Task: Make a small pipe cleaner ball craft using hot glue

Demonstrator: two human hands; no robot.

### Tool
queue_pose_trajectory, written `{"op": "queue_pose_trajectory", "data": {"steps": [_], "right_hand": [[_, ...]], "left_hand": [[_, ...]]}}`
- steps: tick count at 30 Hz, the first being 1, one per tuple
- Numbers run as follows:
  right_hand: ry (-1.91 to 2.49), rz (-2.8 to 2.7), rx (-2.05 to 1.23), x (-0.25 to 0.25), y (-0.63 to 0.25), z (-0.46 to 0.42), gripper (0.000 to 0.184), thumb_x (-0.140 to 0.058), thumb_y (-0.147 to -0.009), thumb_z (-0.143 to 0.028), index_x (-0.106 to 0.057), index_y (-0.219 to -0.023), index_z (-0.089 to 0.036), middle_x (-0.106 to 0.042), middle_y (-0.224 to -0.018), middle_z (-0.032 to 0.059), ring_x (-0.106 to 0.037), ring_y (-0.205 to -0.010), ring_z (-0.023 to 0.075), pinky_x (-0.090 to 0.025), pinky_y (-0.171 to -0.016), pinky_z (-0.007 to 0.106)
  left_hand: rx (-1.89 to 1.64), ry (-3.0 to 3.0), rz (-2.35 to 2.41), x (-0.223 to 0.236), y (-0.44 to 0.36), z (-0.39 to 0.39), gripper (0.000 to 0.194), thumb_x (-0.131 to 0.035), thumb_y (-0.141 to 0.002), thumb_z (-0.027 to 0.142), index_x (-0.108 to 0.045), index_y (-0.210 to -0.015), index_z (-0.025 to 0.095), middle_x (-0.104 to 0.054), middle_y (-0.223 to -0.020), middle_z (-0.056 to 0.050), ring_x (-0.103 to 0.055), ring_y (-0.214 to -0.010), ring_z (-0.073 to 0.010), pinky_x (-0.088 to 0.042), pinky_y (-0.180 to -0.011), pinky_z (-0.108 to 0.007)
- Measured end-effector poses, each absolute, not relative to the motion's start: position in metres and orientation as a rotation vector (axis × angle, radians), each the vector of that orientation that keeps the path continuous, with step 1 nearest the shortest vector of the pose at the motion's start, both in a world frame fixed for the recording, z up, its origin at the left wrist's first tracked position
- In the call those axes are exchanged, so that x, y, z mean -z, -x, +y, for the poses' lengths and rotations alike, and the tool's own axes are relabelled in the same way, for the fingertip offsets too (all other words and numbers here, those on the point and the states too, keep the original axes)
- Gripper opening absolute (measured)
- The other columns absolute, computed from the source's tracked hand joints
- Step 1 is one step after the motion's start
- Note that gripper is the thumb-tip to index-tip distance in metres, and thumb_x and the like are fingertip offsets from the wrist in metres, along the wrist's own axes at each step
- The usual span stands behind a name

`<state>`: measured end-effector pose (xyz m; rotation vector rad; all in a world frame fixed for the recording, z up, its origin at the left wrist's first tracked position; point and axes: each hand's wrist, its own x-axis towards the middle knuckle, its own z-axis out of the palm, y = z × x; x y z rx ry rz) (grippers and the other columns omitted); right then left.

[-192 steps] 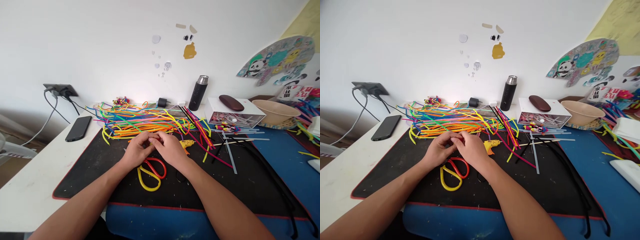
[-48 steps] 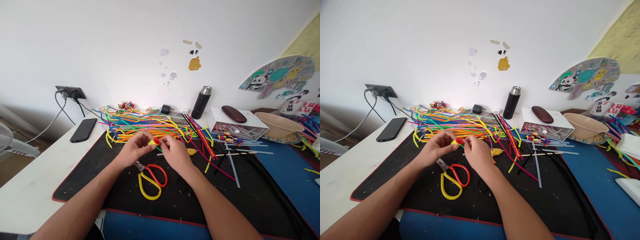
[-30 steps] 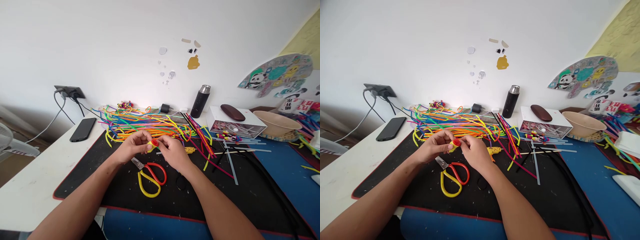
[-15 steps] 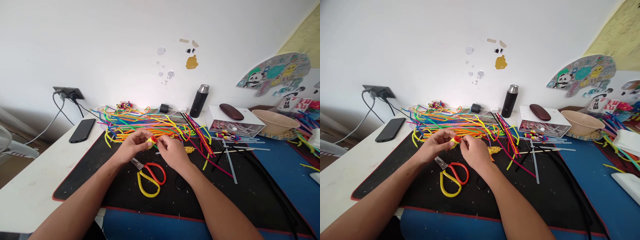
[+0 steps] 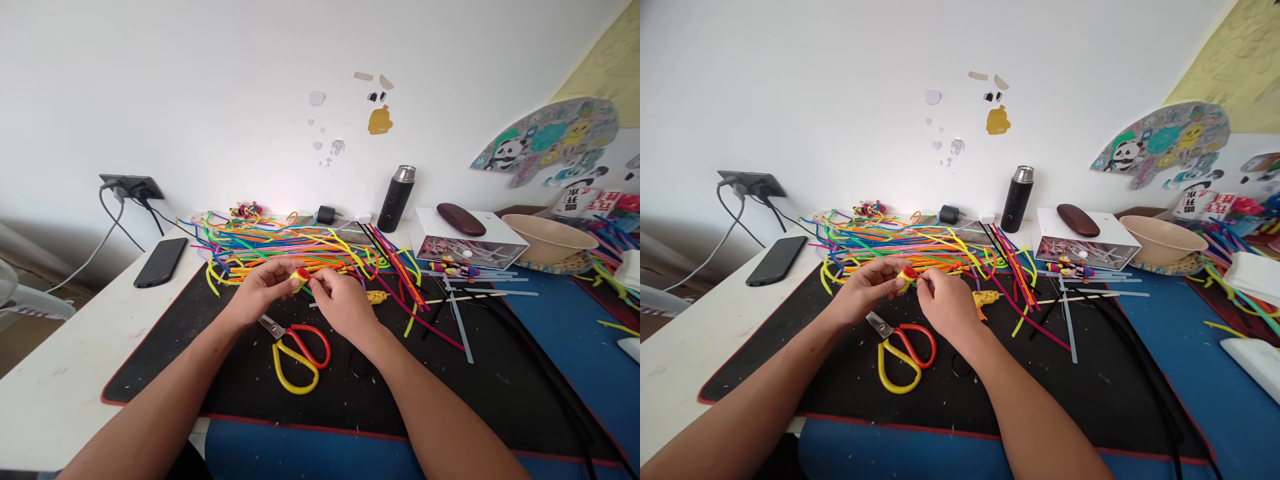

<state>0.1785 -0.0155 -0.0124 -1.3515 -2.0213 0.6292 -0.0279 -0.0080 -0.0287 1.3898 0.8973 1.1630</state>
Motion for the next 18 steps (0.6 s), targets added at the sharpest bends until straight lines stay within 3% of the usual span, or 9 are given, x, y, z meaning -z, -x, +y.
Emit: {"op": "queue_pose_trajectory", "data": {"steps": [18], "right_hand": [[1.347, -1.997, -0.63, 0.0119, -0.179, -0.0166, 0.019, -0.059, -0.103, -0.027, -0.074, -0.092, -0.022, -0.073, -0.073, 0.0001, -0.06, -0.061, 0.017, -0.033, -0.06, 0.029]], "left_hand": [[-1.155, -1.39, 0.932, 0.0302, 0.0291, -0.0055, 0.035, -0.085, -0.086, 0.039, -0.071, -0.111, 0.018, -0.07, -0.084, -0.002, -0.064, -0.069, -0.0153, -0.053, -0.059, -0.026]]}}
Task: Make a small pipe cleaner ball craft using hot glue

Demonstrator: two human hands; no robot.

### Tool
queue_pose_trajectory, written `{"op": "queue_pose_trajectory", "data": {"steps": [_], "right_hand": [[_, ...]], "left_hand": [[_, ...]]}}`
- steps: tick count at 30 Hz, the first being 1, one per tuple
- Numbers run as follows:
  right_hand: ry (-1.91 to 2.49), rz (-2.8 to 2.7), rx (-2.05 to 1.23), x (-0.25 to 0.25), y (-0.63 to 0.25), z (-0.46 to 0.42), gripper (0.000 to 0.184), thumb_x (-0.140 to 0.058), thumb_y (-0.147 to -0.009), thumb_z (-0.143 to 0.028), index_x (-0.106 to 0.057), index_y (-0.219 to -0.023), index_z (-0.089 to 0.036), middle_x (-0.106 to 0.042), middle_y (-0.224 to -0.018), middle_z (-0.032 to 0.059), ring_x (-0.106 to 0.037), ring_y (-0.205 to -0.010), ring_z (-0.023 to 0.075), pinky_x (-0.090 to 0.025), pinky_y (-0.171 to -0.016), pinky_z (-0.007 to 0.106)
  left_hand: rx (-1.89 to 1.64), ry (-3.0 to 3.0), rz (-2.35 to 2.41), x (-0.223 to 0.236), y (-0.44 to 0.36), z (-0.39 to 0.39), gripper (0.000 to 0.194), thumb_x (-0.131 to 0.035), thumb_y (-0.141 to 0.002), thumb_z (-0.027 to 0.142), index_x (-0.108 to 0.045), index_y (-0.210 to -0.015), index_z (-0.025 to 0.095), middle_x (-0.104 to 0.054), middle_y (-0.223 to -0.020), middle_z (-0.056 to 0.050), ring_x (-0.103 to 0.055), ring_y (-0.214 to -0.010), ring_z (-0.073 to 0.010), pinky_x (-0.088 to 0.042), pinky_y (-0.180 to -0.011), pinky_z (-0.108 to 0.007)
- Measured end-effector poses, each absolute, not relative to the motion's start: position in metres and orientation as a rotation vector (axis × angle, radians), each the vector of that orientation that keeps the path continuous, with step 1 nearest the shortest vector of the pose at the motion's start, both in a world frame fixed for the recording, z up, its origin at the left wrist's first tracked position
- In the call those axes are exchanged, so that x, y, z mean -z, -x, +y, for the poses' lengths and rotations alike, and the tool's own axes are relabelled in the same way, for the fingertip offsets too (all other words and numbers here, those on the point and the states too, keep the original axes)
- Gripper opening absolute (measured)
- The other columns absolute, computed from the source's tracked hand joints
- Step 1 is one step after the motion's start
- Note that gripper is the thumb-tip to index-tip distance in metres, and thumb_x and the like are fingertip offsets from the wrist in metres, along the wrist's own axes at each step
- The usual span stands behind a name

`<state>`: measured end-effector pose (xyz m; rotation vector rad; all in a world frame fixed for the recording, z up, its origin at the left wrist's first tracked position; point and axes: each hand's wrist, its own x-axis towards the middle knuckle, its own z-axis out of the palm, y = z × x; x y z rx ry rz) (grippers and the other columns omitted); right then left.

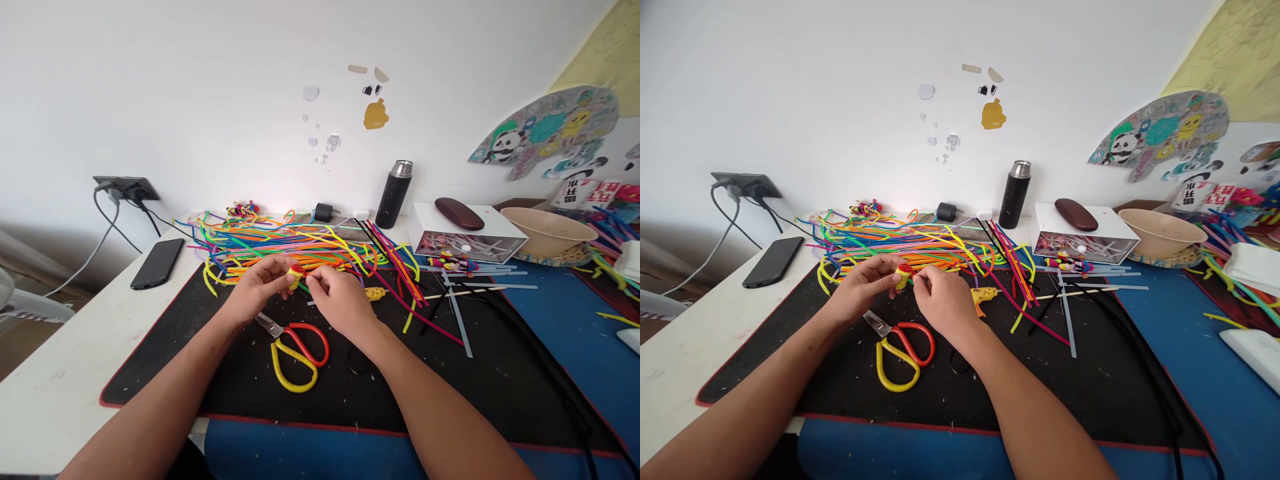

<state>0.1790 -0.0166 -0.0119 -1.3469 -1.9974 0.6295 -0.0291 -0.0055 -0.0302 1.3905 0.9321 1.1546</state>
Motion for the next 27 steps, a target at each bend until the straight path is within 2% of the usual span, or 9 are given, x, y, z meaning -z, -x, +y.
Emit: {"op": "queue_pose_trajectory", "data": {"steps": [7, 11, 18, 23, 27], "right_hand": [[1.336, -2.003, -0.629, 0.011, -0.178, -0.018, 0.019, -0.06, -0.103, -0.027, -0.074, -0.092, -0.022, -0.075, -0.075, 0.0009, -0.063, -0.064, 0.0177, -0.034, -0.061, 0.029], [1.342, -2.012, -0.615, 0.012, -0.178, -0.018, 0.017, -0.061, -0.103, -0.028, -0.075, -0.094, -0.022, -0.075, -0.076, 0.0013, -0.064, -0.065, 0.0182, -0.034, -0.061, 0.03], [1.352, -2.017, -0.657, 0.009, -0.177, -0.019, 0.016, -0.062, -0.103, -0.028, -0.076, -0.097, -0.022, -0.077, -0.08, 0.002, -0.066, -0.067, 0.0184, -0.037, -0.063, 0.029], [1.354, -2.023, -0.669, 0.006, -0.177, -0.02, 0.016, -0.062, -0.103, -0.028, -0.076, -0.099, -0.021, -0.077, -0.08, 0.0021, -0.065, -0.067, 0.0181, -0.036, -0.063, 0.03], [1.361, -2.036, -0.656, 0.007, -0.176, -0.021, 0.015, -0.062, -0.103, -0.027, -0.076, -0.101, -0.021, -0.078, -0.081, 0.0023, -0.066, -0.067, 0.0183, -0.036, -0.063, 0.03]], "left_hand": [[-1.08, -1.48, 0.897, 0.032, 0.026, -0.008, 0.04, -0.081, -0.091, 0.039, -0.068, -0.125, 0.021, -0.07, -0.086, -0.001, -0.066, -0.072, -0.0163, -0.057, -0.063, -0.029], [-1.053, -1.507, 0.906, 0.033, 0.023, -0.009, 0.036, -0.081, -0.091, 0.041, -0.069, -0.117, 0.019, -0.071, -0.1, -0.005, -0.067, -0.074, -0.0157, -0.059, -0.066, -0.03], [-1.083, -1.492, 0.926, 0.034, 0.022, -0.01, 0.032, -0.08, -0.092, 0.041, -0.064, -0.109, 0.019, -0.066, -0.099, -0.002, -0.07, -0.079, -0.0157, -0.061, -0.074, -0.032], [-1.141, -1.443, 0.939, 0.034, 0.02, -0.01, 0.037, -0.088, -0.084, 0.039, -0.063, -0.103, 0.02, -0.065, -0.104, -0.002, -0.069, -0.078, -0.0143, -0.064, -0.07, -0.031], [-1.121, -1.448, 0.957, 0.033, 0.019, -0.01, 0.047, -0.09, -0.081, 0.037, -0.068, -0.119, 0.022, -0.065, -0.099, -0.001, -0.069, -0.074, -0.014, -0.062, -0.066, -0.029]]}}
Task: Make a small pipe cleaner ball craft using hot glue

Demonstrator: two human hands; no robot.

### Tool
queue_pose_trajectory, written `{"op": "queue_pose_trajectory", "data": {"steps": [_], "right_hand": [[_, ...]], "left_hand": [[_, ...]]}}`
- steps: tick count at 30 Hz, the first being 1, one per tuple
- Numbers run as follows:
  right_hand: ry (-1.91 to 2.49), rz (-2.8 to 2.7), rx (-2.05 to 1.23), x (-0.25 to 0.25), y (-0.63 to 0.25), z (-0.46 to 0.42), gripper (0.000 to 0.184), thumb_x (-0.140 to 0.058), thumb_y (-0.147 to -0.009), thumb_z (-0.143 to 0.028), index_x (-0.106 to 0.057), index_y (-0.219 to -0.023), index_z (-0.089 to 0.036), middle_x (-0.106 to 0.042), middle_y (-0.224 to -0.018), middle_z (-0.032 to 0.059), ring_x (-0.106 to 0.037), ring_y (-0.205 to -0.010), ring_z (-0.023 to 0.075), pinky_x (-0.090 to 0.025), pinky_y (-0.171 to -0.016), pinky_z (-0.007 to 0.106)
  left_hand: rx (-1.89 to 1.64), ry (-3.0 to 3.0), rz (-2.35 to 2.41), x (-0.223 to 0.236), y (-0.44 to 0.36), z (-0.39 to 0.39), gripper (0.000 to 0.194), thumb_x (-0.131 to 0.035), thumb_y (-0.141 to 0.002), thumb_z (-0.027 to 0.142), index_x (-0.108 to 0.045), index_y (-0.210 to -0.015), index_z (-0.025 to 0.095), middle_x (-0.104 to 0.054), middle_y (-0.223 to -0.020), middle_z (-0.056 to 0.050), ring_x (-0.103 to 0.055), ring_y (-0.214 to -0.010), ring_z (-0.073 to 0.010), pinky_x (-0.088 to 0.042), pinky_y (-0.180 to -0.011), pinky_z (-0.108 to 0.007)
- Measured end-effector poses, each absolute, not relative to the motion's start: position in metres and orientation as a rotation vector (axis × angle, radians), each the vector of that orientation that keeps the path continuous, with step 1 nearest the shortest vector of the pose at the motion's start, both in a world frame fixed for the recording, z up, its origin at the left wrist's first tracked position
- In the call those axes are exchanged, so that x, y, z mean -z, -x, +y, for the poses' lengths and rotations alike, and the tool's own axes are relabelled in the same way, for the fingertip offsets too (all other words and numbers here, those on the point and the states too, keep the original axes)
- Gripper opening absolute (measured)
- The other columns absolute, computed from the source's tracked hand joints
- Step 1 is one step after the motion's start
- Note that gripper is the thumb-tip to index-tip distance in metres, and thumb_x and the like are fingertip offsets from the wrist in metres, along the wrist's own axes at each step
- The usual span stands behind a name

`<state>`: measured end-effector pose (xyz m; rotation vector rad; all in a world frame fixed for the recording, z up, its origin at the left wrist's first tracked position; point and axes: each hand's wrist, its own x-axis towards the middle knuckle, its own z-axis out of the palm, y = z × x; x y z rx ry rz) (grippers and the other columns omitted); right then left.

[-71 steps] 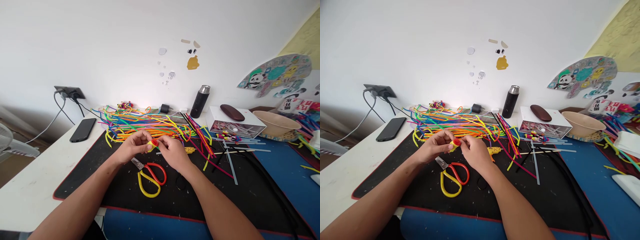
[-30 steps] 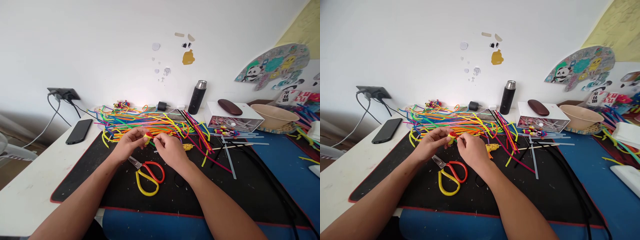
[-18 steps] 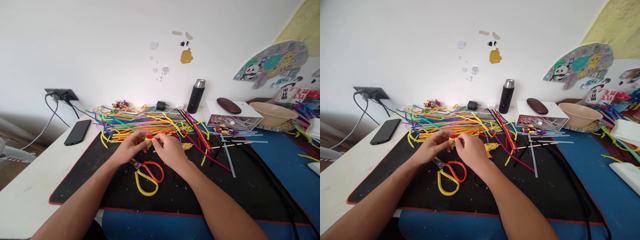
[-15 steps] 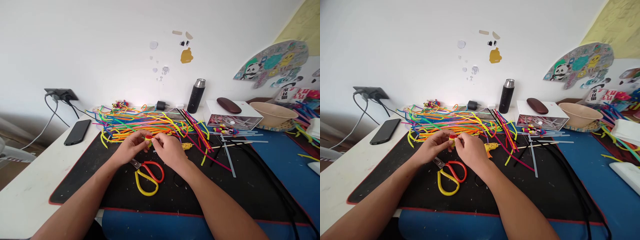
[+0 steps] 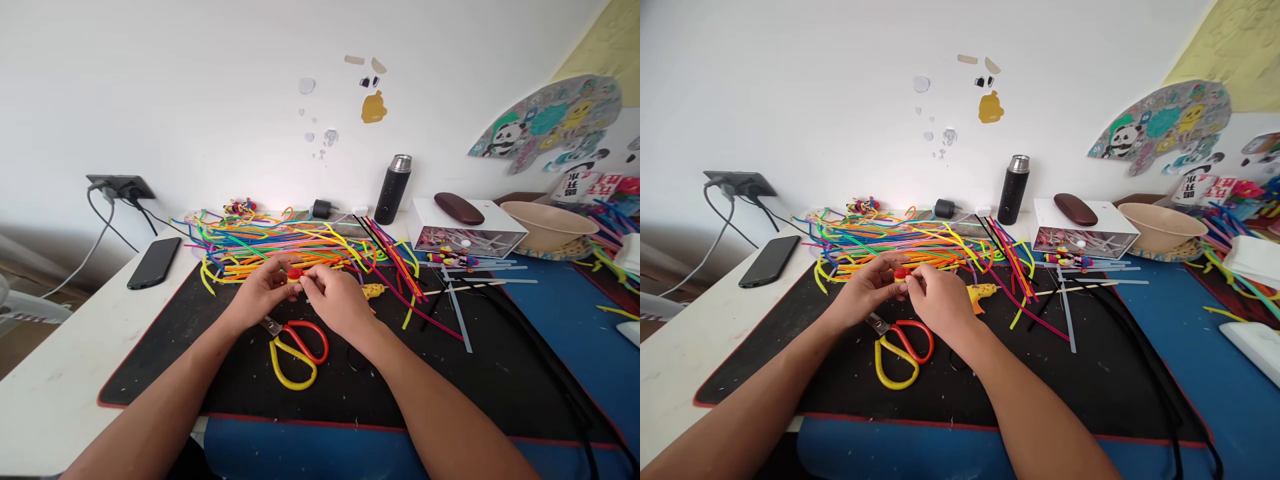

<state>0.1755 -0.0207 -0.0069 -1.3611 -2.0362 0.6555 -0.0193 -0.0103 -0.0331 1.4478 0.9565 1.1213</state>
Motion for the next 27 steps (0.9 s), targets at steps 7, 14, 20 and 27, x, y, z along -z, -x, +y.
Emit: {"op": "queue_pose_trajectory", "data": {"steps": [7, 14, 20, 27], "right_hand": [[1.393, -2.079, -0.587, 0.0084, -0.1749, -0.0215, 0.015, -0.062, -0.104, -0.027, -0.076, -0.105, -0.02, -0.08, -0.085, 0.0029, -0.07, -0.075, 0.0194, -0.036, -0.065, 0.03], [1.476, -2.185, -0.482, 0.0069, -0.1731, -0.0237, 0.021, -0.059, -0.107, -0.032, -0.075, -0.115, -0.022, -0.083, -0.093, 0.0043, -0.075, -0.083, 0.0232, -0.036, -0.066, 0.031], [1.476, -2.27, -0.399, 0.0082, -0.1725, -0.025, 0.024, -0.056, -0.108, -0.035, -0.072, -0.12, -0.022, -0.083, -0.095, 0.0051, -0.078, -0.086, 0.0255, -0.037, -0.065, 0.032], [1.519, -2.341, -0.348, 0.0078, -0.1694, -0.029, 0.033, -0.054, -0.109, -0.046, -0.068, -0.125, -0.021, -0.082, -0.089, 0.0073, -0.078, -0.082, 0.0283, -0.036, -0.062, 0.033]], "left_hand": [[-1.025, -1.469, 0.964, 0.033, 0.0203, -0.0104, 0.045, -0.091, -0.078, 0.041, -0.073, -0.112, 0.017, -0.073, -0.089, -0.003, -0.066, -0.069, -0.0147, -0.06, -0.064, -0.03], [-1.026, -1.484, 1.063, 0.0363, 0.0183, -0.0105, 0.043, -0.09, -0.077, 0.045, -0.066, -0.102, 0.019, -0.071, -0.086, 0.0, -0.064, -0.063, -0.0138, -0.058, -0.061, -0.029], [-1.061, -1.777, 1.284, 0.0404, 0.0199, -0.0108, 0.033, -0.083, -0.08, 0.044, -0.067, -0.099, 0.021, -0.07, -0.086, -0.001, -0.064, -0.069, -0.0169, -0.054, -0.062, -0.029], [-0.996, -2.151, 1.466, 0.0382, 0.0201, -0.0163, 0.015, -0.069, -0.083, 0.028, -0.067, -0.097, 0.022, -0.072, -0.088, -0.002, -0.066, -0.076, -0.0197, -0.05, -0.068, -0.03]]}}
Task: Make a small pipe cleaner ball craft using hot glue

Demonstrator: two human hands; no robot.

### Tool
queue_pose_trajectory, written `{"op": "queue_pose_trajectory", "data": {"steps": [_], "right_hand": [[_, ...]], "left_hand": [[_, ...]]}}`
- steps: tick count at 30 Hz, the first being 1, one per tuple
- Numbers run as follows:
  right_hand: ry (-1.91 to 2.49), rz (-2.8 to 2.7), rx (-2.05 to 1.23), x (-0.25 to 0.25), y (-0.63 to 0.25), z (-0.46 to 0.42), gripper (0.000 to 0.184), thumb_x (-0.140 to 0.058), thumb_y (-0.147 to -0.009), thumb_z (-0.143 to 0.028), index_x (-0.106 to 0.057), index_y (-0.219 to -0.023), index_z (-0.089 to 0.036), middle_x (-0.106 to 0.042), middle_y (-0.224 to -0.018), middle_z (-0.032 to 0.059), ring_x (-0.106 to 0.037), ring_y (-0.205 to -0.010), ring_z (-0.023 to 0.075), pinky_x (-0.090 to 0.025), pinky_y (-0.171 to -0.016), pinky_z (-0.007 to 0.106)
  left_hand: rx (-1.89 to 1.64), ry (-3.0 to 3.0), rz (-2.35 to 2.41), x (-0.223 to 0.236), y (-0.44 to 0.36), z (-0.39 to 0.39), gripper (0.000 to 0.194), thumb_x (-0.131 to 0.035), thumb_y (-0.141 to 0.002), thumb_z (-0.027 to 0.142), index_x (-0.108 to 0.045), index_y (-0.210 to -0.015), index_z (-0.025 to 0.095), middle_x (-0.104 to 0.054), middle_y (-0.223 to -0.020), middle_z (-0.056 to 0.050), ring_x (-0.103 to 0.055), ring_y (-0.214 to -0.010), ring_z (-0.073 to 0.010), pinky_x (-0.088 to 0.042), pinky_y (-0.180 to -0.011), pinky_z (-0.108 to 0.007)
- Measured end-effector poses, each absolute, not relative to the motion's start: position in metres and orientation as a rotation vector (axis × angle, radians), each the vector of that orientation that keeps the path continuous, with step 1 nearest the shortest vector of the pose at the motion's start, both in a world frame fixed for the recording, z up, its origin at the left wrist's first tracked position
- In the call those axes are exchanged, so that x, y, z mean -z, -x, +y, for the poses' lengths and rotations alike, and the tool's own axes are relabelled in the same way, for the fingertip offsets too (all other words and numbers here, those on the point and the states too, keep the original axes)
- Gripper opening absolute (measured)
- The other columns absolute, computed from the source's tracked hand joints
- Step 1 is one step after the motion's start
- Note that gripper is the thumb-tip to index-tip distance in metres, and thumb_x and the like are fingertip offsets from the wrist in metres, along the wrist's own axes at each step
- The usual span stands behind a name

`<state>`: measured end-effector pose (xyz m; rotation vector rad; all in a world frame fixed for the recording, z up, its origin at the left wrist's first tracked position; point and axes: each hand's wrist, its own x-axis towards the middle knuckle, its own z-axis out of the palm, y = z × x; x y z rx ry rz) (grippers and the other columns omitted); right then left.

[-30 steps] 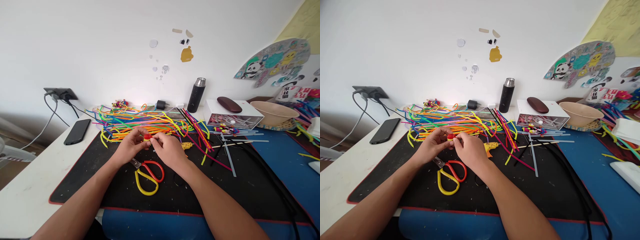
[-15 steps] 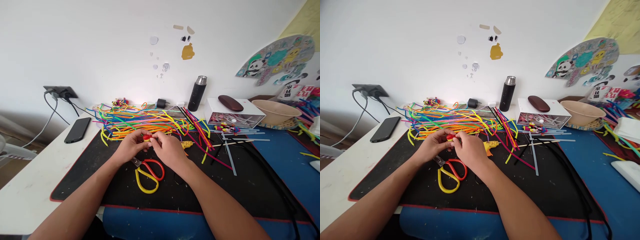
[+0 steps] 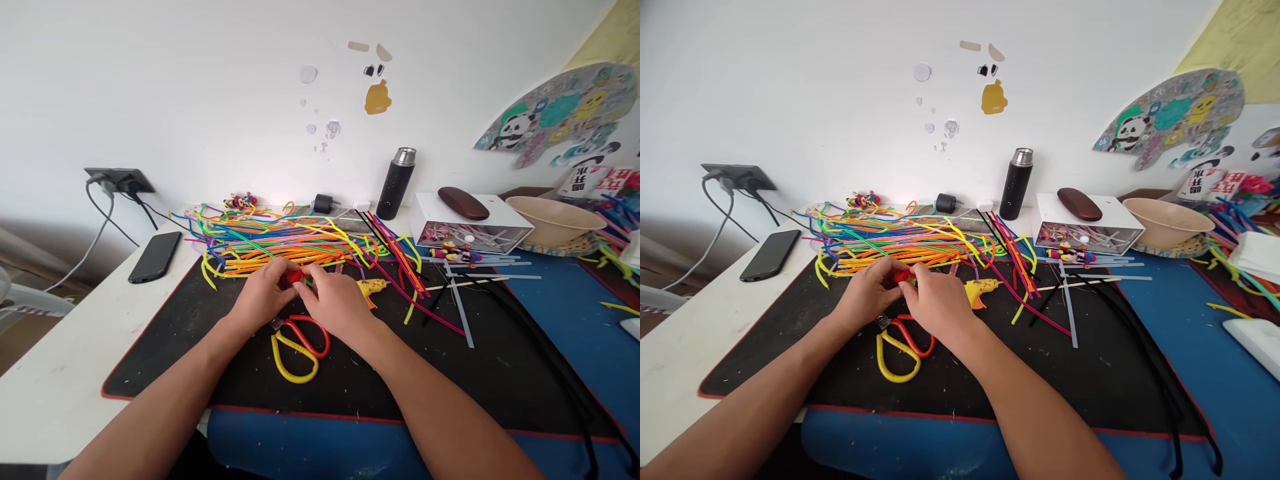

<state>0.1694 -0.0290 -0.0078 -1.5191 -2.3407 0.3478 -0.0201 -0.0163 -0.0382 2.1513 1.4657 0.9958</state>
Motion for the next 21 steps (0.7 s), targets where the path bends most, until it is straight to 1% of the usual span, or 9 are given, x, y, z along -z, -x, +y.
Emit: {"op": "queue_pose_trajectory", "data": {"steps": [4, 9, 12, 15, 18, 21], "right_hand": [[1.543, -2.343, -0.365, 0.0063, -0.1694, -0.0278, 0.032, -0.054, -0.109, -0.046, -0.068, -0.12, -0.02, -0.082, -0.089, 0.0067, -0.077, -0.083, 0.028, -0.038, -0.063, 0.033], [1.559, -2.329, -0.421, 0.0045, -0.1709, -0.0256, 0.03, -0.056, -0.108, -0.046, -0.07, -0.118, -0.021, -0.082, -0.095, 0.0062, -0.077, -0.088, 0.0272, -0.041, -0.067, 0.033], [1.571, -2.321, -0.422, 0.0045, -0.1723, -0.0241, 0.03, -0.056, -0.108, -0.046, -0.07, -0.118, -0.021, -0.082, -0.097, 0.0068, -0.077, -0.089, 0.0269, -0.043, -0.069, 0.032], [1.58, -2.317, -0.406, 0.0054, -0.1744, -0.0219, 0.03, -0.054, -0.109, -0.045, -0.069, -0.119, -0.021, -0.081, -0.095, 0.0074, -0.076, -0.086, 0.026, -0.043, -0.07, 0.032], [1.575, -2.307, -0.387, 0.0068, -0.1765, -0.02, 0.029, -0.055, -0.109, -0.043, -0.068, -0.123, -0.021, -0.08, -0.093, 0.0065, -0.075, -0.084, 0.0252, -0.043, -0.069, 0.032], [1.56, -2.297, -0.366, 0.0078, -0.1781, -0.0193, 0.03, -0.056, -0.109, -0.042, -0.067, -0.127, -0.022, -0.08, -0.093, 0.0058, -0.075, -0.084, 0.0251, -0.043, -0.068, 0.032]], "left_hand": [[-0.944, -2.211, 1.472, 0.0383, 0.0181, -0.0185, 0.015, -0.066, -0.086, 0.028, -0.066, -0.099, 0.022, -0.075, -0.095, -0.004, -0.068, -0.079, -0.021, -0.05, -0.069, -0.031], [-0.946, -2.15, 1.424, 0.0368, 0.0158, -0.0187, 0.017, -0.069, -0.087, 0.032, -0.067, -0.101, 0.023, -0.075, -0.091, -0.002, -0.068, -0.078, -0.0204, -0.051, -0.07, -0.03], [-0.957, -2.064, 1.367, 0.036, 0.0145, -0.0187, 0.023, -0.074, -0.086, 0.037, -0.068, -0.104, 0.024, -0.076, -0.093, -0.002, -0.069, -0.079, -0.0207, -0.054, -0.071, -0.031], [-0.95, -1.925, 1.281, 0.037, 0.0143, -0.018, 0.033, -0.078, -0.085, 0.041, -0.069, -0.112, 0.024, -0.078, -0.098, -0.003, -0.073, -0.082, -0.0223, -0.058, -0.073, -0.033], [-0.94, -1.821, 1.189, 0.0389, 0.0163, -0.0162, 0.037, -0.075, -0.089, 0.042, -0.068, -0.12, 0.023, -0.079, -0.102, -0.006, -0.078, -0.086, -0.0247, -0.063, -0.078, -0.037], [-0.965, -1.806, 1.137, 0.0393, 0.0186, -0.014, 0.037, -0.074, -0.092, 0.043, -0.069, -0.123, 0.023, -0.079, -0.11, -0.008, -0.079, -0.092, -0.026, -0.064, -0.082, -0.039]]}}
